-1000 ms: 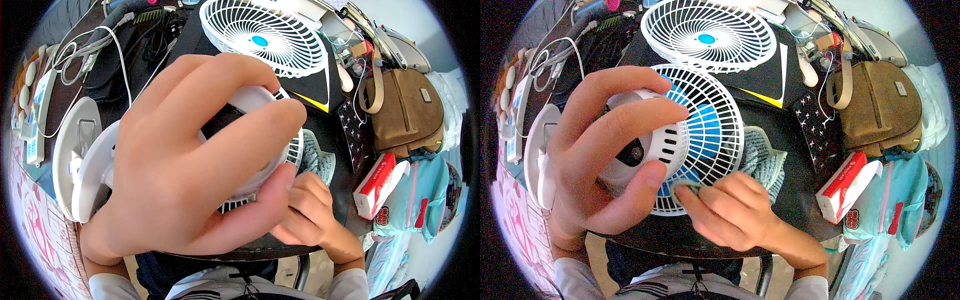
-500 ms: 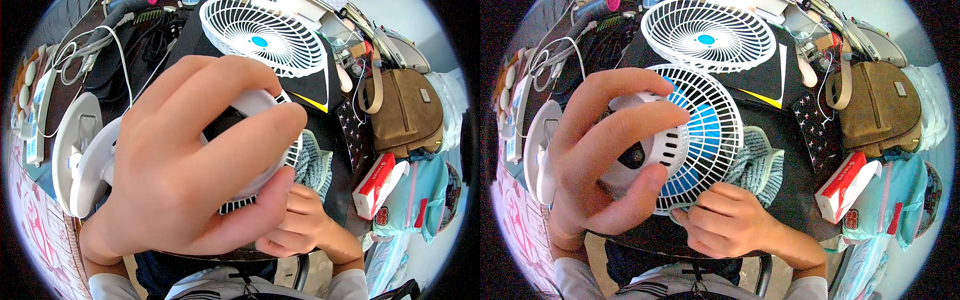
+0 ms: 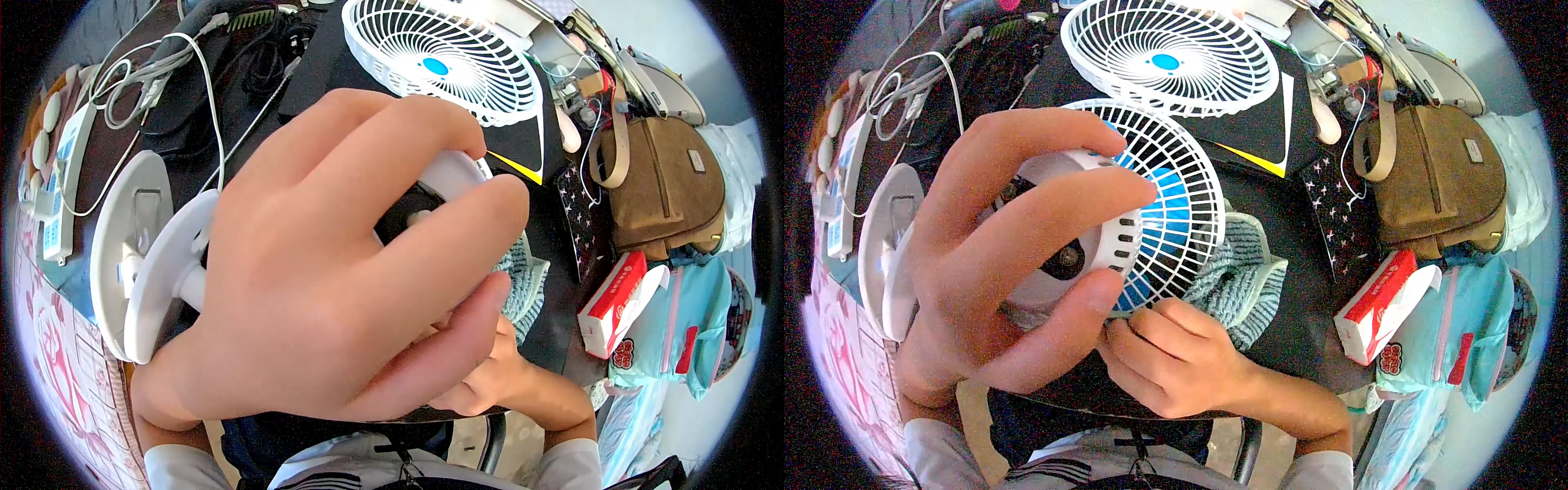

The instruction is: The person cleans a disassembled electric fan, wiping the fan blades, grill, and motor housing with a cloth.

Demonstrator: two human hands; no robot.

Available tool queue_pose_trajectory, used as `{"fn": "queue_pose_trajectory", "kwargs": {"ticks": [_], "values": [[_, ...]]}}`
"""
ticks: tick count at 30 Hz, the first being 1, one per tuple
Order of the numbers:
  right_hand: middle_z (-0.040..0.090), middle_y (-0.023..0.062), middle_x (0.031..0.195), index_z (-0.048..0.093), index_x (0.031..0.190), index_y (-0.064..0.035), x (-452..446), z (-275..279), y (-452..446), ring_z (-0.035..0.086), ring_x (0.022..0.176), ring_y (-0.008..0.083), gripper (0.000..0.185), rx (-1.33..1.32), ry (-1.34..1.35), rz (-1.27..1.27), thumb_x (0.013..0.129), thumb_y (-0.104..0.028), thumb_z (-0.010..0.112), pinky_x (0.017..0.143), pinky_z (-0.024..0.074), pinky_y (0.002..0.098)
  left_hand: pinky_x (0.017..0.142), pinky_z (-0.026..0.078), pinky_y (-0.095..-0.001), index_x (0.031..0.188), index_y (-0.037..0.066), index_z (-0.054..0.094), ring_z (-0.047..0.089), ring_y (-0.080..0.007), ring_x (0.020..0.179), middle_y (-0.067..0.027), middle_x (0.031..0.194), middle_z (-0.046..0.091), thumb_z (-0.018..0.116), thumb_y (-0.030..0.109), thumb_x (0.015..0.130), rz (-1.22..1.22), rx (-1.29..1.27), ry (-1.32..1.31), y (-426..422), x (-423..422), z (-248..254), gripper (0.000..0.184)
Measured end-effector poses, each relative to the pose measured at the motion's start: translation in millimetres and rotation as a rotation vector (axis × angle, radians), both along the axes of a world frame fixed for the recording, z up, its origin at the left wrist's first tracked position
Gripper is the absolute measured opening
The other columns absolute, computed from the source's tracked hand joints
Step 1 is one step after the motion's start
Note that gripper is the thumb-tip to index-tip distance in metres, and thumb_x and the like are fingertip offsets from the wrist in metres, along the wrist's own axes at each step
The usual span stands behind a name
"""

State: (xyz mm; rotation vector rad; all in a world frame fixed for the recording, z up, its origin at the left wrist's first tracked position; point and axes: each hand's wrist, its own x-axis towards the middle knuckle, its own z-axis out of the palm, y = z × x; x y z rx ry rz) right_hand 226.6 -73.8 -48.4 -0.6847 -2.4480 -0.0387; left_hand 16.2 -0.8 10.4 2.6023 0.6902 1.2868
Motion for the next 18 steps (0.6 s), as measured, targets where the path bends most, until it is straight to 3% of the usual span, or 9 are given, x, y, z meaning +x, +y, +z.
{"fn": "queue_pose_trajectory", "kwargs": {"ticks": [4, 12, 18], "values": [[0.065, 0.0075, 0.099, 0.076, 0.089, -0.0038, 4.7, -7.0, 0.2, 0.061, 0.085, 0.0186, 0.029, -0.003, 0.047, 0.115, 0.062, -0.015, 0.071, 0.067, 0.0488, 0.0304, 0.078, 0.057, -0.0415, 0.11, 0.003, 0.072, 0.066, -0.038, 0.1, -0.0225, 0.115, 0.067, 0.067, 0.013, 0.076, 0.019, -0.037, -0.005, -2.5, 1.5, 3.1, 0.035], [0.064, 0.0051, 0.098, 0.076, 0.09, -0.0042, 12.9, -10.9, 5.7, 0.059, 0.08, 0.0163, 0.029, 0.043, 0.039, 0.228, 0.063, -0.012, 0.075, 0.061, 0.0452, 0.0297, 0.07, 0.059, -0.0517, 0.114, 0.016, 0.052, 0.064, -0.0473, 0.098, -0.0243, 0.116, 0.066, 0.067, 0.008, 0.078, -0.17, 0.353, -0.017, 20.3, -0.7, -22.9, 0.039], [0.064, 0.0052, 0.095, 0.077, 0.099, -0.001, 9.8, -5.3, 8.6, 0.057, 0.076, 0.0179, 0.038, 0.071, 0.057, -0.019, 0.063, -0.01, 0.079, 0.06, 0.0446, 0.0312, 0.074, 0.059, -0.0468, 0.114, 0.01, 0.061, 0.066, -0.043, 0.099, -0.0241, 0.117, 0.066, 0.068, 0.008, 0.076, -0.164, 0.343, -0.018, 22.8, -1.7, -20.6, 0.039]]}}
